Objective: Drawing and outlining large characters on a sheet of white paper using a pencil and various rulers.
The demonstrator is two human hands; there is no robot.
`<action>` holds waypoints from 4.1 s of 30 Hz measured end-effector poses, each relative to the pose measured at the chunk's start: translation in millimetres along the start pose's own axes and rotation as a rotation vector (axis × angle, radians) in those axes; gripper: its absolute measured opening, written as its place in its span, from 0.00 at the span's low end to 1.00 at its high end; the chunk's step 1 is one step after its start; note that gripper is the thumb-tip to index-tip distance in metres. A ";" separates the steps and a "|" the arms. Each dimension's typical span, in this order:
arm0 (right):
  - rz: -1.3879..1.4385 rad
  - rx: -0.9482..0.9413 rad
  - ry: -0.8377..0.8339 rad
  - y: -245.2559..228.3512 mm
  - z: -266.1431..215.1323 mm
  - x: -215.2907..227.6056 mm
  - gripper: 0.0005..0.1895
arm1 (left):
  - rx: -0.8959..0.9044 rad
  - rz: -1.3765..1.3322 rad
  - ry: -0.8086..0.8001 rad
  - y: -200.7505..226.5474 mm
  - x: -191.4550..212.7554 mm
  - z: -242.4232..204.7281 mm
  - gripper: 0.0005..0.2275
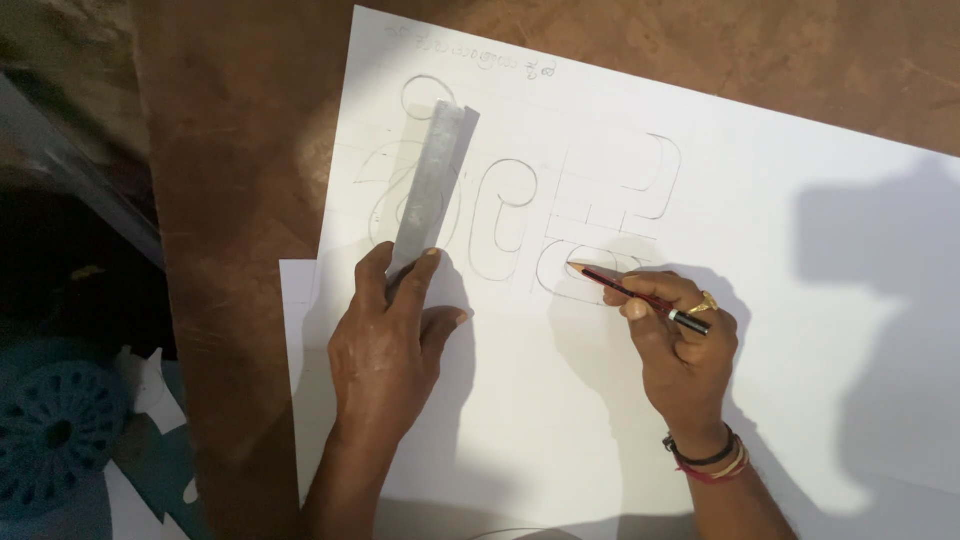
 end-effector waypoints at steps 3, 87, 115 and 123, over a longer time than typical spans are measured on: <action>0.000 -0.018 0.001 1.5 -1.3 0.7 0.08 | -0.008 0.011 0.002 -0.7 -0.8 0.0 0.24; -0.611 0.008 0.065 4.4 -62.4 44.7 0.16 | -0.007 0.055 0.015 6.6 -0.1 1.9 0.25; -0.850 0.041 0.052 12.0 -64.4 66.2 0.21 | 0.113 0.088 -0.186 -0.4 -14.3 -34.0 0.26; -0.825 0.022 0.077 9.7 -65.3 55.3 0.20 | -0.045 -0.188 -0.284 9.1 -27.7 -28.5 0.23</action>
Point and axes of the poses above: each hand's wrist, its own z-axis towards the middle knuckle, its own x-axis out of the back of the hand, y = z × x, the point moved 3 cm from there along z, towards the middle knuckle, and after that the axes turned 9 degrees about -z, right-handed, at the moved point
